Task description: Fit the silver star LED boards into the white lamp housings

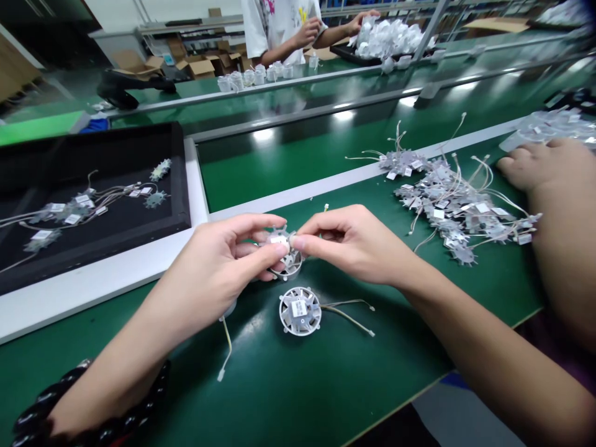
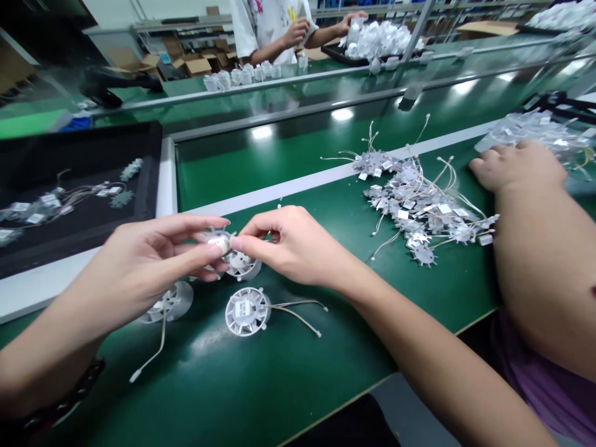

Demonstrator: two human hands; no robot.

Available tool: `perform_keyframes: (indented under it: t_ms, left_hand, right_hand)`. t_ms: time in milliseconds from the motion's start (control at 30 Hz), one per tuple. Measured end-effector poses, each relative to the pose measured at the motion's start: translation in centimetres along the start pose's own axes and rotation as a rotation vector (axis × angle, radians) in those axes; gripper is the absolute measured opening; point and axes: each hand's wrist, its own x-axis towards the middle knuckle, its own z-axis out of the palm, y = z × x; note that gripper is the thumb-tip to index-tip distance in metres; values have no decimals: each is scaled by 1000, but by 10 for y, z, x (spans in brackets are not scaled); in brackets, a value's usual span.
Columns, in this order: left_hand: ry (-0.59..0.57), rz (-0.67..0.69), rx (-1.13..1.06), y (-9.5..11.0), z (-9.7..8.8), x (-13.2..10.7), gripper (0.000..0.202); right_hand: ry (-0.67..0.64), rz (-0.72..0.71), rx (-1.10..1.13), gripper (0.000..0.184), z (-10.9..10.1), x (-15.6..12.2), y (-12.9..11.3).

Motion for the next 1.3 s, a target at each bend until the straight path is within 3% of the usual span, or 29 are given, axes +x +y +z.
perform_keyframes:
  t_ms: [100, 200, 267, 333, 467, 667, 767, 867, 1033, 1300]
  left_hand:
    - [62, 68, 195, -4, 0, -1, 54]
    - [108, 212, 697, -14, 4, 0, 61]
    - [70, 279, 977, -22, 10, 2, 61]
    - [14, 307, 1075, -29, 15, 5, 57]
    - [-89, 333, 953, -37, 16, 8, 44]
    - [-139, 309, 828, -39, 5, 9, 49]
    - [-176, 246, 788, -40, 2, 11, 69]
    - [-104, 295, 744, -38, -1, 11, 82]
    - [-83, 483, 844, -33, -5, 11, 45]
    - [-149, 444, 894, -35, -8, 12, 44]
  right_hand:
    - [33, 27, -32, 24, -3, 3, 3]
    - [111, 64, -56, 27, -7, 6, 5]
    - [119, 59, -29, 28, -10, 7, 7]
    - [35, 83, 46, 30, -11, 9, 10]
    - [-153, 238, 162, 33, -13, 10, 18]
    - [-235, 478, 253, 34, -18, 13, 29]
    - [-247, 433, 203, 34, -20, 13, 27]
    - [-241, 336, 135, 34, -18, 13, 24]
    - [-302, 307, 79, 35, -10, 11, 23]
    - [-312, 379, -42, 41, -6, 10, 20]
